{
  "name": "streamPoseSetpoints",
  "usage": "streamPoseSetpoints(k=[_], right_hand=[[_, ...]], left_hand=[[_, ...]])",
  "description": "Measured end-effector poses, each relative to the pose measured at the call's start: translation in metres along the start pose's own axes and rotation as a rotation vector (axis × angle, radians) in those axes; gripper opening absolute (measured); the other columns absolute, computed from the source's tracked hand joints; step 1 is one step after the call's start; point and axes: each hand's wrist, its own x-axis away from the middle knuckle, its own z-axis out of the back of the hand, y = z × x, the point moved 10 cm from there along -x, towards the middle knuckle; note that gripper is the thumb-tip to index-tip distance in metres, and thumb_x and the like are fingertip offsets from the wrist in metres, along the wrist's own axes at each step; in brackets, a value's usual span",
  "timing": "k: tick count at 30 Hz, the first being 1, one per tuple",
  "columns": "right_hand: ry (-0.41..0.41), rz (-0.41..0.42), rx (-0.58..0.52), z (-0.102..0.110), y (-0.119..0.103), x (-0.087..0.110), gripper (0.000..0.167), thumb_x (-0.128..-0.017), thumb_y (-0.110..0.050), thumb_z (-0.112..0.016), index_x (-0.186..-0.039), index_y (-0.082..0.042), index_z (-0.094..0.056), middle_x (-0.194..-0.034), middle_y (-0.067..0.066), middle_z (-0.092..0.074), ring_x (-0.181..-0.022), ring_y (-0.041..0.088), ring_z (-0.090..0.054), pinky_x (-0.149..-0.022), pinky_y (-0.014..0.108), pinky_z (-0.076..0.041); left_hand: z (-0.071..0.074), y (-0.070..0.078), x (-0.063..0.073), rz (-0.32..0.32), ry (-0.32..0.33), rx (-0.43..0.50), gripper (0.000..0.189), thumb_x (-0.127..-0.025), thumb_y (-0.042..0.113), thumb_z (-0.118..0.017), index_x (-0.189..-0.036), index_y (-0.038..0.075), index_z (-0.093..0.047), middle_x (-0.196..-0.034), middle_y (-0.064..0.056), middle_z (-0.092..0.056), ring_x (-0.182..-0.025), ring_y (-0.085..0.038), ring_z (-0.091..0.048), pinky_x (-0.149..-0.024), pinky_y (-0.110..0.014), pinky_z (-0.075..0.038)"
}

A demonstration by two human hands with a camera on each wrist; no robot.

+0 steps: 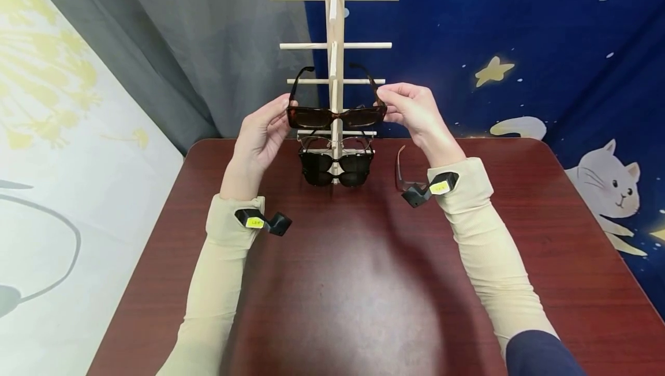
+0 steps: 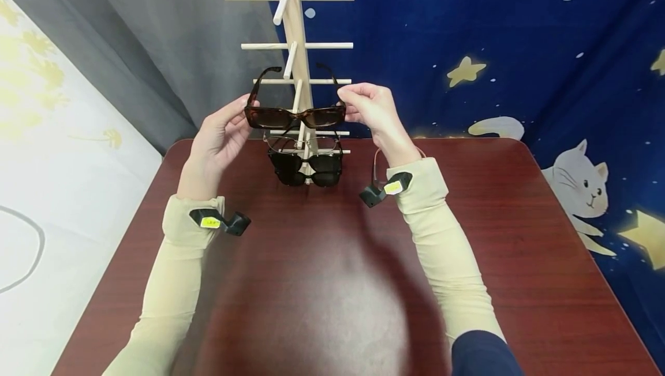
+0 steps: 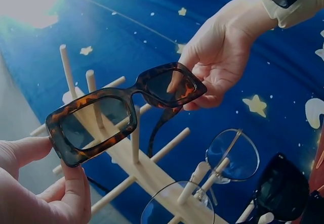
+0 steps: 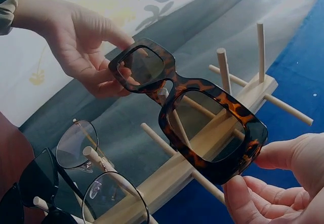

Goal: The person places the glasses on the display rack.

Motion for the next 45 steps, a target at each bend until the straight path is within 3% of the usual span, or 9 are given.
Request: streamPoseSetpoints(k=[9, 13, 18, 24, 27, 31, 34, 45], right_hand=[[0.032, -0.023, 0.020, -0.001, 0.001, -0.010, 0.015, -0.087, -0.004, -0.064, -0.098, 0.006, -0.064, -0.070, 0.002, -0.065, -0.058, 0.012, -0.061, -0.054, 0.018, -0.053], [0.036, -0.039, 0.012, -0.001, 0.003, -0.013, 0.007, -0.087, -0.004, -0.064, -0.091, 0.001, -0.067, -0.071, 0.002, -0.065, -0.058, 0.012, -0.062, -0.054, 0.018, -0.053], [0.040, -0.060, 0.021, -0.001, 0.006, -0.014, 0.016, -0.088, -0.006, -0.064, -0.098, 0.006, -0.066, -0.071, 0.003, -0.065, -0.059, 0.012, -0.062, -0.055, 0.018, -0.054], [0.044, -0.084, 0.032, 0.000, 0.008, -0.014, 0.006, -0.088, -0.008, -0.065, -0.087, -0.003, -0.067, -0.073, 0.003, -0.065, -0.062, 0.013, -0.062, -0.057, 0.020, -0.054], [0.042, -0.088, 0.044, 0.000, 0.008, -0.013, 0.012, -0.089, -0.011, -0.064, -0.093, 0.000, -0.066, -0.072, 0.004, -0.065, -0.063, 0.013, -0.062, -0.058, 0.020, -0.055], [0.042, -0.092, 0.046, 0.002, 0.010, -0.011, 0.029, -0.091, -0.016, -0.062, -0.108, 0.008, -0.060, -0.072, 0.005, -0.063, -0.063, 0.013, -0.061, -0.059, 0.020, -0.055], [0.037, -0.088, 0.044, 0.005, 0.013, -0.008, 0.031, -0.092, -0.017, -0.061, -0.111, 0.008, -0.059, -0.075, 0.006, -0.062, -0.065, 0.013, -0.061, -0.062, 0.021, -0.055], [-0.005, -0.041, 0.055, 0.025, 0.027, 0.014, 0.012, -0.091, -0.010, -0.061, -0.098, 0.000, -0.063, -0.076, 0.006, -0.066, -0.065, 0.012, -0.063, -0.062, 0.019, -0.055]], left_hand=[[0.004, 0.002, -0.015, 0.020, 0.044, 0.002, 0.011, -0.086, -0.009, -0.060, -0.095, -0.008, -0.065, -0.086, -0.018, -0.062, -0.073, -0.020, -0.063, -0.063, -0.021, -0.055], [0.006, 0.002, -0.020, 0.026, 0.053, 0.018, 0.009, -0.086, -0.009, -0.059, -0.092, -0.008, -0.065, -0.084, -0.017, -0.062, -0.071, -0.020, -0.062, -0.063, -0.021, -0.055], [0.007, 0.002, -0.022, 0.015, 0.054, 0.004, 0.009, -0.087, -0.009, -0.058, -0.087, -0.008, -0.067, -0.080, -0.016, -0.064, -0.070, -0.018, -0.063, -0.063, -0.022, -0.055], [0.009, 0.002, -0.023, 0.018, 0.075, -0.011, 0.008, -0.086, -0.008, -0.060, -0.089, -0.007, -0.067, -0.081, -0.015, -0.064, -0.071, -0.018, -0.063, -0.063, -0.022, -0.055], [0.012, 0.000, -0.022, 0.034, 0.095, -0.013, 0.008, -0.086, -0.007, -0.061, -0.093, -0.007, -0.065, -0.082, -0.015, -0.063, -0.071, -0.019, -0.063, -0.062, -0.022, -0.055], [0.017, -0.002, -0.020, 0.051, 0.112, -0.002, 0.008, -0.086, -0.005, -0.061, -0.093, -0.006, -0.063, -0.082, -0.014, -0.062, -0.070, -0.021, -0.063, -0.062, -0.022, -0.055], [0.020, -0.002, -0.016, 0.046, 0.103, -0.009, 0.006, -0.086, -0.005, -0.062, -0.091, -0.006, -0.065, -0.083, -0.014, -0.063, -0.074, -0.020, -0.063, -0.065, -0.023, -0.055], [0.028, -0.001, 0.011, -0.061, 0.044, -0.245, 0.011, -0.088, -0.004, -0.060, -0.096, -0.001, -0.067, -0.091, -0.010, -0.067, -0.079, -0.017, -0.066, -0.073, -0.022, -0.055]])
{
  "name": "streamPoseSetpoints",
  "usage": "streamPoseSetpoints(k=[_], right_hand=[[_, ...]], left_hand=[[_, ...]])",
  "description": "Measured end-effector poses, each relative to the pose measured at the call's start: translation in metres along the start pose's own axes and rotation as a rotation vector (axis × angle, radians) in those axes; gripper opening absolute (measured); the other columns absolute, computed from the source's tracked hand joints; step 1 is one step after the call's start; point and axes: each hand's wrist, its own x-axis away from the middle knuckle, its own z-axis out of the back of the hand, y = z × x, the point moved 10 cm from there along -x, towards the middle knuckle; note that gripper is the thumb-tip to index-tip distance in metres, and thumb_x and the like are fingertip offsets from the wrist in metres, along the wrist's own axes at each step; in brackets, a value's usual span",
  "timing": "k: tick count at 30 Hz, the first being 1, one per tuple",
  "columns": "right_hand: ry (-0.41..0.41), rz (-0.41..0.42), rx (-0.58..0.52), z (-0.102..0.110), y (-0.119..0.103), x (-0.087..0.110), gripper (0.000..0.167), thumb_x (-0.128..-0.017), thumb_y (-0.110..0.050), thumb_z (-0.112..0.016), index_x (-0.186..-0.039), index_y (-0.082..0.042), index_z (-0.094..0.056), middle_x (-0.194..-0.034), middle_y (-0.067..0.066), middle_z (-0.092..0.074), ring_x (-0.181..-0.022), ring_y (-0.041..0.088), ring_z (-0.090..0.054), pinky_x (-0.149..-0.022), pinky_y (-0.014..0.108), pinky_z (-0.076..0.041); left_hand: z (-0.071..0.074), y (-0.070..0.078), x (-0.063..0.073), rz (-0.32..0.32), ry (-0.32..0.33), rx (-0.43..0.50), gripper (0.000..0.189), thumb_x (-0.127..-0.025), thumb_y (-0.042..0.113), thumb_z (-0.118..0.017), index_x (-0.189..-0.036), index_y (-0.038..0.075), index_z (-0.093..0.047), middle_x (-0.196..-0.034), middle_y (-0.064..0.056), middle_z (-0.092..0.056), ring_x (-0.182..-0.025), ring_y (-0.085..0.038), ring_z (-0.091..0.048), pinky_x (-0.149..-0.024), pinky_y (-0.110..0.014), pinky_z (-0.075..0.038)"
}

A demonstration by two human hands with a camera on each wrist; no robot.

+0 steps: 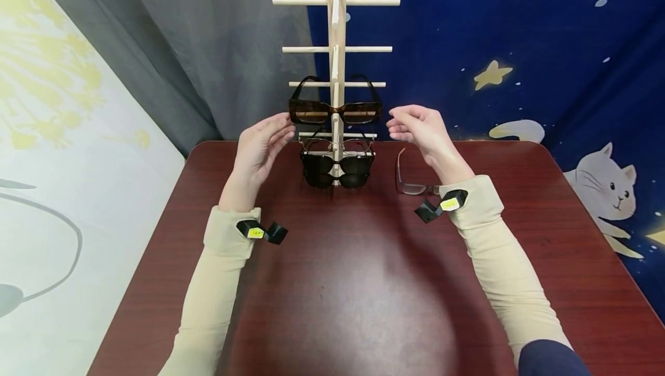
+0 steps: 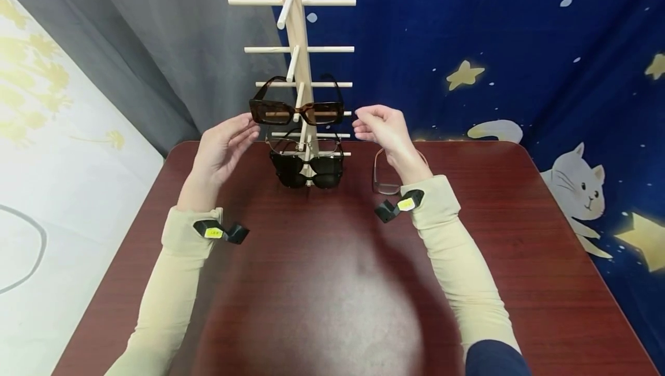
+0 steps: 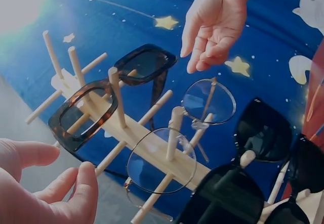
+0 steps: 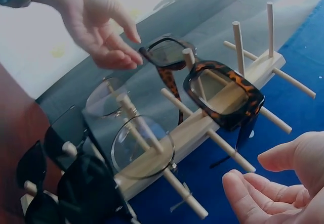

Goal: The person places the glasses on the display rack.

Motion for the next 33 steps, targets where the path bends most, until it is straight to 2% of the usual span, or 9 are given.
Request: streamPoseSetpoints(k=[6, 13, 18, 23, 28, 33], right_hand=[[-0.011, -0.004, 0.020, 0.011, 0.012, 0.010, 0.011, -0.091, -0.007, -0.061, -0.099, 0.000, -0.063, -0.076, 0.005, -0.067, -0.066, 0.012, -0.064, -0.063, 0.020, -0.055], [-0.029, -0.005, 0.029, 0.021, 0.027, 0.018, 0.012, -0.091, -0.005, -0.060, -0.101, 0.002, -0.060, -0.076, 0.004, -0.067, -0.067, 0.011, -0.064, -0.065, 0.020, -0.055], [-0.018, -0.015, 0.028, 0.032, 0.041, 0.021, 0.006, -0.091, -0.004, -0.060, -0.096, -0.002, -0.061, -0.076, 0.002, -0.067, -0.067, 0.010, -0.065, -0.065, 0.020, -0.055], [-0.003, -0.028, 0.043, 0.045, 0.054, 0.025, 0.004, -0.091, -0.005, -0.060, -0.094, -0.005, -0.062, -0.076, 0.001, -0.067, -0.068, 0.010, -0.065, -0.065, 0.020, -0.055], [0.008, -0.048, 0.057, 0.056, 0.066, 0.028, 0.005, -0.091, -0.005, -0.059, -0.096, -0.004, -0.061, -0.077, 0.001, -0.067, -0.068, 0.009, -0.065, -0.065, 0.020, -0.055], [0.016, -0.074, 0.100, 0.068, 0.078, 0.032, 0.012, -0.092, -0.006, -0.058, -0.102, 0.001, -0.057, -0.076, 0.000, -0.067, -0.067, 0.007, -0.065, -0.065, 0.019, -0.055]], left_hand=[[0.000, -0.005, 0.015, -0.075, 0.010, -0.115, 0.013, -0.089, -0.006, -0.058, -0.094, 0.002, -0.067, -0.089, -0.009, -0.068, -0.075, -0.014, -0.067, -0.073, -0.022, -0.055], [-0.003, -0.020, 0.028, -0.115, 0.021, -0.190, 0.014, -0.087, -0.007, -0.059, -0.090, 0.004, -0.068, -0.085, -0.006, -0.068, -0.073, -0.012, -0.066, -0.071, -0.021, -0.055], [-0.007, -0.032, 0.033, -0.126, 0.008, -0.233, 0.014, -0.087, -0.007, -0.059, -0.091, 0.004, -0.067, -0.085, -0.006, -0.068, -0.072, -0.011, -0.066, -0.071, -0.021, -0.055], [-0.013, -0.049, 0.036, -0.125, -0.014, -0.251, 0.014, -0.087, -0.009, -0.058, -0.100, -0.008, -0.063, -0.087, -0.008, -0.068, -0.071, -0.010, -0.065, -0.070, -0.021, -0.055], [-0.018, -0.065, 0.039, -0.144, -0.032, -0.320, 0.022, -0.087, -0.010, -0.058, -0.107, -0.020, -0.058, -0.083, -0.005, -0.068, -0.070, -0.009, -0.064, -0.069, -0.021, -0.055], [-0.024, -0.083, 0.041, -0.155, -0.052, -0.371, 0.021, -0.086, -0.010, -0.059, -0.104, -0.020, -0.059, -0.091, -0.021, -0.067, -0.069, -0.009, -0.064, -0.067, -0.021, -0.055]])
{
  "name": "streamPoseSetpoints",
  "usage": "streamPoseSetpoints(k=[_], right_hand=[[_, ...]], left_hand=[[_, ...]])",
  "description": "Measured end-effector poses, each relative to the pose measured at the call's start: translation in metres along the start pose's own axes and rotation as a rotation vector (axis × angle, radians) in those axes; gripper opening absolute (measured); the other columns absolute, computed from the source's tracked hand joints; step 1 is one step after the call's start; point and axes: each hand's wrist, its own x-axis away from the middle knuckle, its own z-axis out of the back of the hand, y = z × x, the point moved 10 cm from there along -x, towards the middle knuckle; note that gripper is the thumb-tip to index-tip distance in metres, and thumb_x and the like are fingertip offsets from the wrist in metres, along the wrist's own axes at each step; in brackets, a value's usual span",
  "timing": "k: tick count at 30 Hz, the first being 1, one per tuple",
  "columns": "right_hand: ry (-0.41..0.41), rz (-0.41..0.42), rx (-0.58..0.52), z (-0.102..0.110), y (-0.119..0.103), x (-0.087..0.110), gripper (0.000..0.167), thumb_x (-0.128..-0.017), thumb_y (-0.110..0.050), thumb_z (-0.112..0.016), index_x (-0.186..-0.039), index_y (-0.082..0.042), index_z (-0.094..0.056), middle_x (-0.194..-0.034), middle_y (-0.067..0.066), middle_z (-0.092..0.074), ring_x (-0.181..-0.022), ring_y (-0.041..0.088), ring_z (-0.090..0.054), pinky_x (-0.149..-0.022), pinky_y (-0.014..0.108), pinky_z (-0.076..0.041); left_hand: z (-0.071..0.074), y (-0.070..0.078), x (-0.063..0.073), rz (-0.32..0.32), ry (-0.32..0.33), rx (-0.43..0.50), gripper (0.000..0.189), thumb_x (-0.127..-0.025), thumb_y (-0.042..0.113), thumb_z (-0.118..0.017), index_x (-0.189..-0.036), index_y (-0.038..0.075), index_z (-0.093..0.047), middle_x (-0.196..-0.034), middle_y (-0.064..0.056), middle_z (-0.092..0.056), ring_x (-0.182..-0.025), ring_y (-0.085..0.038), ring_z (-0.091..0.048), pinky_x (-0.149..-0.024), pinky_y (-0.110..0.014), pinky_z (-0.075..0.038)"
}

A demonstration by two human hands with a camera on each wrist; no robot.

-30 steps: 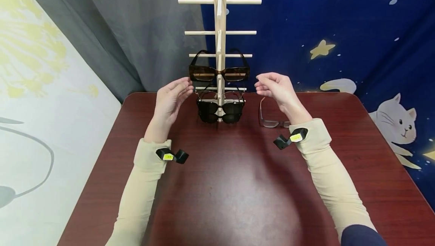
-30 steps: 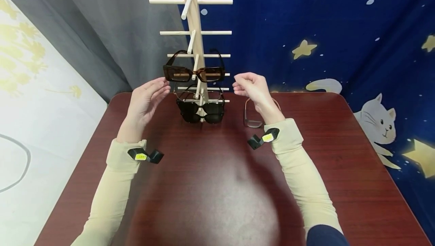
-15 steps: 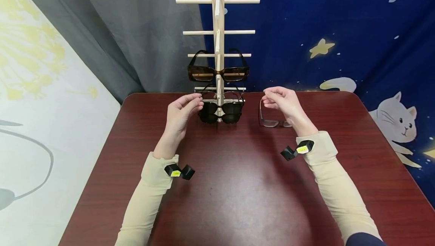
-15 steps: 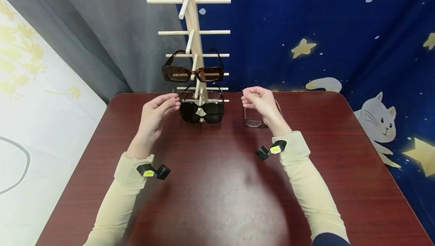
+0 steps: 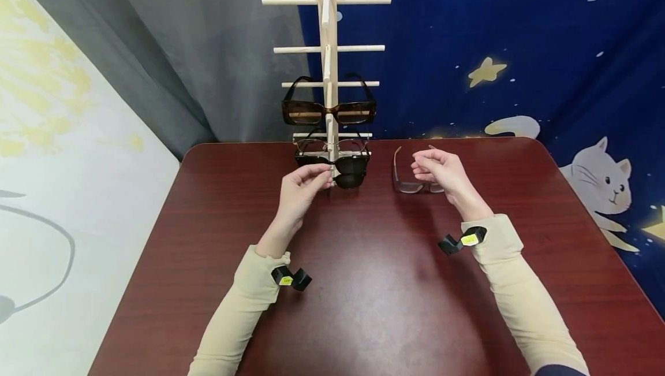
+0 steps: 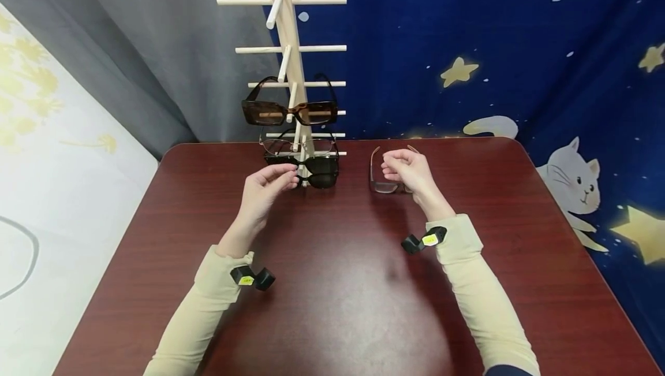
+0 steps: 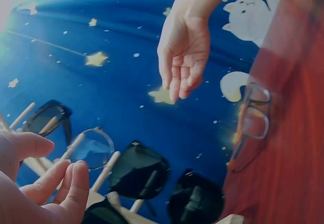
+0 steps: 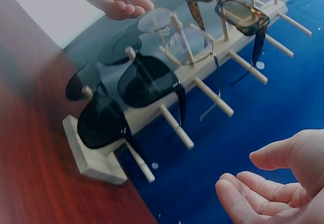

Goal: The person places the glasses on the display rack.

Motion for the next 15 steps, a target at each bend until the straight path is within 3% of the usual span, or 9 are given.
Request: streamPoseSetpoints(k=[5, 9, 12, 15], right_hand=[[0.010, -0.021, 0.046, 0.012, 0.011, 0.004, 0.018, -0.092, -0.007, -0.057, -0.106, 0.005, -0.054, -0.075, -0.003, -0.066, -0.069, 0.006, -0.064, -0.066, 0.019, -0.055], [0.028, -0.013, 0.060, 0.026, 0.024, 0.004, 0.024, -0.092, -0.010, -0.059, -0.108, 0.008, -0.055, -0.076, -0.003, -0.067, -0.069, 0.005, -0.065, -0.066, 0.020, -0.055], [0.015, 0.022, 0.001, 0.041, 0.040, -0.002, 0.024, -0.089, -0.010, -0.063, -0.106, 0.007, -0.059, -0.078, 0.001, -0.068, -0.069, 0.008, -0.066, -0.065, 0.022, -0.056], [0.003, 0.037, -0.051, 0.058, 0.059, -0.010, 0.024, -0.087, -0.011, -0.067, -0.104, 0.005, -0.063, -0.081, 0.004, -0.068, -0.071, 0.012, -0.067, -0.064, 0.024, -0.056]], left_hand=[[-0.015, -0.011, 0.005, -0.025, -0.040, -0.047, 0.020, -0.084, -0.011, -0.061, -0.102, -0.019, -0.061, -0.095, -0.023, -0.066, -0.069, -0.008, -0.064, -0.066, -0.020, -0.054], [-0.028, -0.019, 0.008, -0.045, -0.080, -0.096, 0.019, -0.083, -0.010, -0.062, -0.100, -0.018, -0.062, -0.087, -0.013, -0.067, -0.069, -0.008, -0.064, -0.067, -0.024, -0.055], [-0.037, -0.027, 0.010, -0.031, -0.096, -0.120, 0.018, -0.083, -0.008, -0.063, -0.100, -0.016, -0.063, -0.084, -0.011, -0.068, -0.069, -0.008, -0.064, -0.069, -0.025, -0.055], [-0.048, -0.037, 0.011, -0.012, -0.115, -0.140, 0.018, -0.084, -0.006, -0.064, -0.100, -0.014, -0.064, -0.084, -0.017, -0.068, -0.070, -0.007, -0.063, -0.069, -0.024, -0.055]])
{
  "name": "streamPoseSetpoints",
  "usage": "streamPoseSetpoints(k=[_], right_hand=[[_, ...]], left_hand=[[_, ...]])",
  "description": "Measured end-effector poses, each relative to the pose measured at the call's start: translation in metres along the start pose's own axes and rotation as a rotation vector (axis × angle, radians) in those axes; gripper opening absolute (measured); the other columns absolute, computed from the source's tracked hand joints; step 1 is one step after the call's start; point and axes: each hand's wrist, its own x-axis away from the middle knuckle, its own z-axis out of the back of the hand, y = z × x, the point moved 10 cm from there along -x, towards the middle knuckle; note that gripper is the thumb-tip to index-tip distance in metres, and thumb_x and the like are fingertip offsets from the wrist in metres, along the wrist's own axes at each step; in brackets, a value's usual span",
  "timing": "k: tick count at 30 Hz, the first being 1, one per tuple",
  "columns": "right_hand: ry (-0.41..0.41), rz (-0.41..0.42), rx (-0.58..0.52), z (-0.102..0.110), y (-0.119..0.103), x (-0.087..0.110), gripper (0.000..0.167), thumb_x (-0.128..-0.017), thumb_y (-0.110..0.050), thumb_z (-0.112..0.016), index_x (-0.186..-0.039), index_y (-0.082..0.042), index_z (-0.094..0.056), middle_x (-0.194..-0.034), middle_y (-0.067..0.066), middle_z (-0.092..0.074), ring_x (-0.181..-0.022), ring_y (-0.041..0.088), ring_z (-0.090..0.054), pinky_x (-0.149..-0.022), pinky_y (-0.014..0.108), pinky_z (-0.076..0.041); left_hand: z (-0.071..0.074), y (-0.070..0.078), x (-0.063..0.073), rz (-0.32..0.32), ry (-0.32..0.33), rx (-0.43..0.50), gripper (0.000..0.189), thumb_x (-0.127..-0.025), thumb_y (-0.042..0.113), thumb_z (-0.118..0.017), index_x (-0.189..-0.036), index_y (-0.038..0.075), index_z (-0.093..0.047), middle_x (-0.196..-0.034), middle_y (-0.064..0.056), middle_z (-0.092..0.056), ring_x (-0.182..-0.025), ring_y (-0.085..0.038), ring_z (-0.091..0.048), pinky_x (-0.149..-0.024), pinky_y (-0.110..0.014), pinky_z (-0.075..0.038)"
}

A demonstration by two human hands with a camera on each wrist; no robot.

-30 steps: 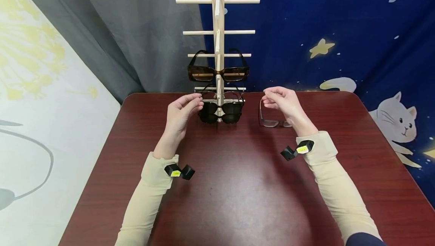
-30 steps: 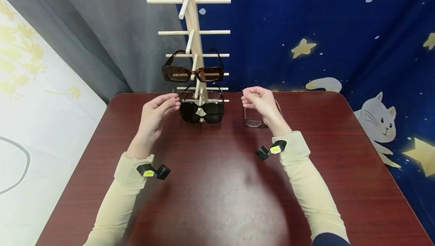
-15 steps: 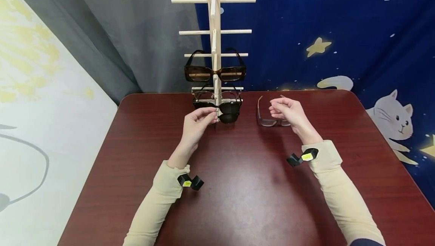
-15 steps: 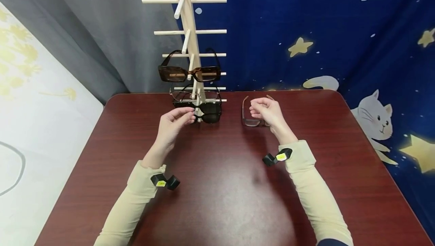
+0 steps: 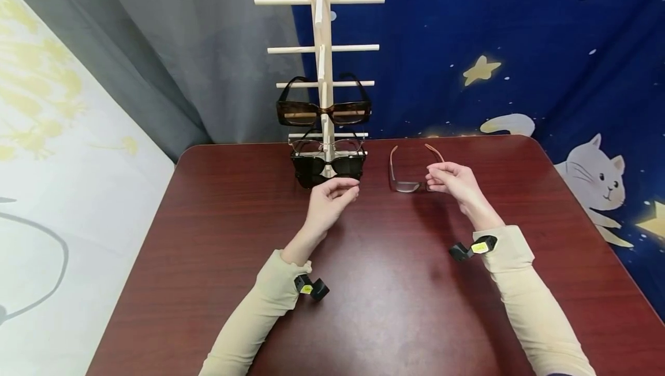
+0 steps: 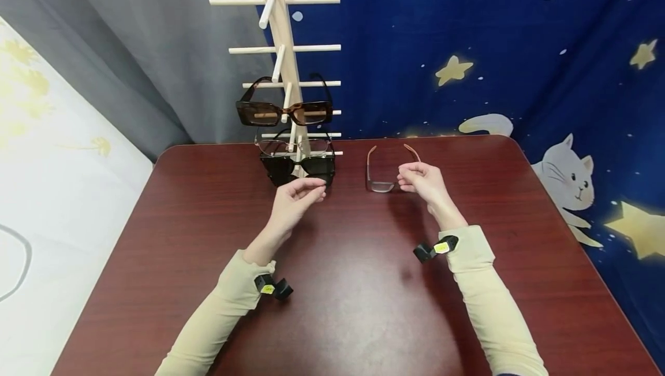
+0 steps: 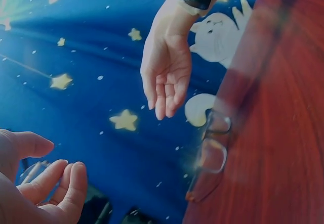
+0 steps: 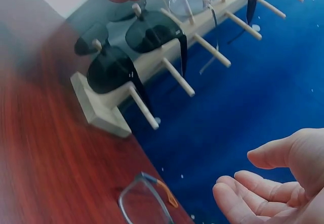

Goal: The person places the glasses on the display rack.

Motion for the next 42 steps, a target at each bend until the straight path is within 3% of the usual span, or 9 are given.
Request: streamPoseSetpoints(k=[1, 8, 12, 16, 22, 24, 28, 34, 42], right_hand=[[-0.014, 0.003, -0.042, 0.007, 0.008, -0.004, 0.022, -0.086, -0.010, -0.068, -0.103, 0.004, -0.064, -0.081, 0.006, -0.069, -0.071, 0.013, -0.067, -0.063, 0.024, -0.056], [0.062, -0.027, 0.075, 0.034, 0.017, 0.001, 0.030, -0.087, -0.016, -0.068, -0.108, 0.005, -0.062, -0.083, 0.001, -0.070, -0.071, 0.010, -0.066, -0.065, 0.024, -0.056], [0.110, -0.055, 0.053, 0.067, 0.047, -0.010, 0.029, -0.086, -0.020, -0.070, -0.107, -0.002, -0.066, -0.085, 0.002, -0.070, -0.074, 0.011, -0.067, -0.066, 0.023, -0.056], [0.193, -0.049, 0.105, 0.096, 0.069, -0.017, 0.030, -0.084, -0.027, -0.072, -0.104, -0.007, -0.066, -0.083, -0.001, -0.070, -0.073, 0.009, -0.067, -0.066, 0.022, -0.056], [0.287, -0.031, 0.158, 0.117, 0.072, -0.012, 0.029, -0.086, -0.026, -0.070, -0.103, -0.003, -0.064, -0.078, -0.006, -0.069, -0.070, 0.006, -0.066, -0.060, 0.018, -0.055], [0.295, -0.034, 0.173, 0.117, 0.069, -0.009, 0.032, -0.088, -0.025, -0.068, -0.106, 0.000, -0.062, -0.078, -0.008, -0.068, -0.071, 0.005, -0.065, -0.061, 0.017, -0.054], [0.304, -0.055, 0.153, 0.114, 0.063, -0.002, 0.026, -0.087, -0.022, -0.068, -0.103, -0.002, -0.065, -0.079, -0.010, -0.067, -0.071, 0.002, -0.063, -0.061, 0.016, -0.054], [0.247, -0.086, 0.096, 0.088, 0.040, 0.013, 0.010, -0.088, -0.013, -0.065, -0.095, -0.007, -0.069, -0.081, -0.005, -0.067, -0.074, 0.006, -0.064, -0.062, 0.016, -0.054], [0.270, -0.131, 0.206, 0.061, 0.019, 0.020, 0.031, -0.095, -0.010, -0.051, -0.117, 0.012, -0.052, -0.073, -0.013, -0.061, -0.070, -0.002, -0.061, -0.063, 0.013, -0.052]], left_hand=[[-0.005, -0.002, 0.000, 0.005, -0.009, -0.007, 0.019, -0.084, -0.006, -0.064, -0.101, -0.014, -0.064, -0.085, -0.019, -0.068, -0.069, -0.006, -0.063, -0.069, -0.022, -0.054], [-0.033, -0.019, 0.001, 0.039, -0.059, -0.098, 0.020, -0.084, 0.001, -0.067, -0.102, -0.008, -0.067, -0.089, -0.019, -0.069, -0.071, -0.003, -0.061, -0.066, -0.018, -0.050], [-0.043, -0.029, -0.002, 0.055, -0.066, -0.151, 0.021, -0.083, 0.005, -0.069, -0.102, -0.004, -0.068, -0.090, -0.015, -0.070, -0.074, -0.007, -0.064, -0.066, -0.017, -0.049], [-0.054, -0.037, -0.007, 0.056, -0.058, -0.188, 0.022, -0.082, 0.007, -0.069, -0.102, -0.004, -0.069, -0.090, -0.015, -0.070, -0.078, -0.016, -0.067, -0.066, -0.018, -0.051], [-0.069, -0.061, -0.016, 0.175, 0.010, -0.239, 0.021, -0.080, 0.012, -0.072, -0.098, 0.001, -0.072, -0.084, -0.008, -0.072, -0.072, -0.009, -0.067, -0.064, -0.017, -0.051], [-0.071, -0.068, -0.020, 0.203, 0.051, -0.253, 0.021, -0.080, 0.013, -0.072, -0.097, 0.002, -0.072, -0.082, -0.007, -0.072, -0.071, -0.008, -0.067, -0.064, -0.017, -0.051], [-0.070, -0.076, -0.028, 0.192, 0.152, -0.299, 0.018, -0.079, 0.013, -0.072, -0.095, 0.004, -0.073, -0.081, -0.005, -0.072, -0.072, -0.010, -0.068, -0.065, -0.018, -0.051], [-0.070, -0.089, -0.038, 0.191, 0.258, -0.306, 0.014, -0.080, 0.012, -0.073, -0.092, 0.005, -0.073, -0.080, -0.005, -0.072, -0.071, -0.012, -0.069, -0.066, -0.019, -0.052], [-0.073, -0.102, -0.047, 0.210, 0.342, -0.308, 0.017, -0.081, 0.009, -0.071, -0.095, -0.001, -0.070, -0.084, -0.010, -0.071, -0.075, -0.018, -0.069, -0.070, -0.022, -0.053]])
